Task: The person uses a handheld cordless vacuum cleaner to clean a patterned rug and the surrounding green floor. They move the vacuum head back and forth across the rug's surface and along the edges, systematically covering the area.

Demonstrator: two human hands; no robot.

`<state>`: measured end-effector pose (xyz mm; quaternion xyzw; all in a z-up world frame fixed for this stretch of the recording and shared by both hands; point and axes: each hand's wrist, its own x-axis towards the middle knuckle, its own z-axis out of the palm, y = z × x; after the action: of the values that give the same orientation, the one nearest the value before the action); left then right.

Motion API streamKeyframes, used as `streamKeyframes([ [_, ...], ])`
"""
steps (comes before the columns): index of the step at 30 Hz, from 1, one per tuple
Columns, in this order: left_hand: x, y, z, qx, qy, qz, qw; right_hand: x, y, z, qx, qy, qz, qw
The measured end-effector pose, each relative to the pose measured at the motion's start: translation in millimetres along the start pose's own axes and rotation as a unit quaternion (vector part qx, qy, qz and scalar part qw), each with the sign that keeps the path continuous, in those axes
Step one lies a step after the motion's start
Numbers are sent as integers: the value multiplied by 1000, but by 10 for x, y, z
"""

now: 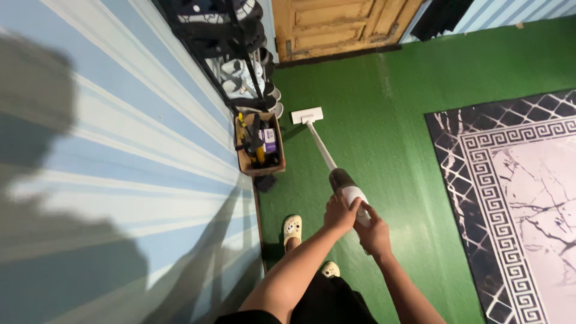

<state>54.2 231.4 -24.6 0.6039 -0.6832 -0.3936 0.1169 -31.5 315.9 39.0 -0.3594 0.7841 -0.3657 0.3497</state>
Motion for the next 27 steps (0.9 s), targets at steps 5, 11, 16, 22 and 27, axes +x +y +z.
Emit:
streamKeyframes([
  [5,632,-316,-268,-26,59,53,996,766,-543,422,-37,6,21,999],
  [11,1224,-698,-617,8,123,68,990,1689,-1034,875,18,4,54,998],
  [16,1327,-843,-770,1,118,54,992,2326,-734,1180,-82,66,-73,992],
  [22,1195,-653,-792,-6,82,50,995,1920,-265,798,-210,-2,6,978],
  [27,1091,-347,-803,-19,61,54,996,929,-144,165,-207,21,8,978],
])
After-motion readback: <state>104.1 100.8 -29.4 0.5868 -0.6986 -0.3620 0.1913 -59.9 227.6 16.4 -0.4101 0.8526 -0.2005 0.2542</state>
